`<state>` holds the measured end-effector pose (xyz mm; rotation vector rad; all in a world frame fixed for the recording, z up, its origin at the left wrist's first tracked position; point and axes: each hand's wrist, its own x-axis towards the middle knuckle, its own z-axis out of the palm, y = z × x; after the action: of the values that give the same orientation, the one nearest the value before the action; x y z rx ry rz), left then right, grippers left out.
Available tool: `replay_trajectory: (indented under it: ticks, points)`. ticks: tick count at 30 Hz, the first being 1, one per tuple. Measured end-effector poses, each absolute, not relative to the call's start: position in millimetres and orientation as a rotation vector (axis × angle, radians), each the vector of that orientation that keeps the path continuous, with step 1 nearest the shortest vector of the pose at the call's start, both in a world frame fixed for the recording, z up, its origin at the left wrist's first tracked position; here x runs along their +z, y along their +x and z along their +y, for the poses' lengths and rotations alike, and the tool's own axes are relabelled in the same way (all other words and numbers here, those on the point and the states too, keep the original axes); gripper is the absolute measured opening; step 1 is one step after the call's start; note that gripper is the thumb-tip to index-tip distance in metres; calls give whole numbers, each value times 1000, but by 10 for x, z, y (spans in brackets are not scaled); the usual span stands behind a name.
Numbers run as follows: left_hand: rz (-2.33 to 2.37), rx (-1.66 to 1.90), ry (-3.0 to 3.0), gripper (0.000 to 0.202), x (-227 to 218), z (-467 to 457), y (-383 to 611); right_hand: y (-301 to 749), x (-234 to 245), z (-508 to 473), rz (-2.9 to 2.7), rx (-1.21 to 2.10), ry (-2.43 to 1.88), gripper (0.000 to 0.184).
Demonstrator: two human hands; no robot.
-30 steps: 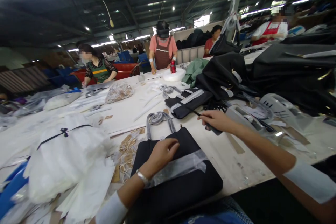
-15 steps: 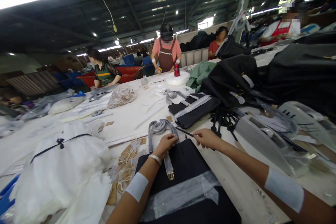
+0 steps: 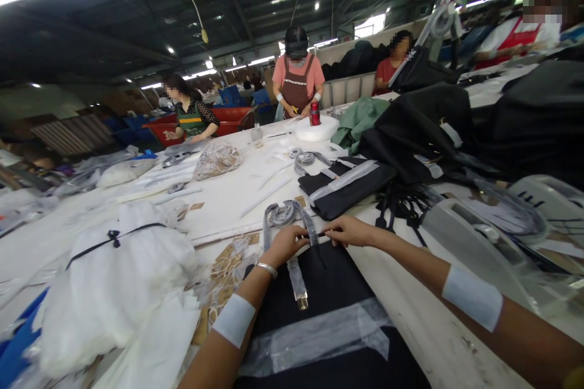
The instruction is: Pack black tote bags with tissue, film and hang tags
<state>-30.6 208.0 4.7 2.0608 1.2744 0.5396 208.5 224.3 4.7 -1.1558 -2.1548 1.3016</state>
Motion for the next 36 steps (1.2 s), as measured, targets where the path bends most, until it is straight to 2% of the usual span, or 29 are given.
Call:
replay_trajectory:
  ticks: [4, 7, 11, 14, 19, 23, 26, 32, 36]
  points:
    - [1481, 482, 2308, 10, 267, 1960, -384, 2142, 109, 2148, -2129, 1213, -1247, 25]
    - [1624, 443, 2384, 9, 413, 1844, -441, 2149, 181, 2054, -2077, 1024, -1304, 23]
    - [1650, 700, 2172, 16, 468, 1758, -465, 2002, 260, 1942, -1939, 888, -1212, 22]
    - [1477, 919, 2011, 28, 431, 1742, -411, 1813, 250, 1915, -1892, 912, -1079, 28]
    - [1250, 1073, 1763, 47, 324, 1728, -312, 1608, 144, 1937, -1863, 1028, -1013, 31]
    - [1162, 1117, 1603, 32, 239, 1714, -292, 1586, 105, 1895, -1767, 1010, -1067, 22]
    - [1113, 1172, 1453, 23, 180, 1708, -257, 1557, 84, 1836, -1685, 971, -1125, 22]
    - [1076, 1266, 1106, 30, 57, 1719, -139, 1443, 25, 1730, -1557, 1155, -1257, 32]
    - [1076, 1260, 1125, 36, 5, 1736, -140, 1480, 29, 1662, -1385, 1337, -1074, 35]
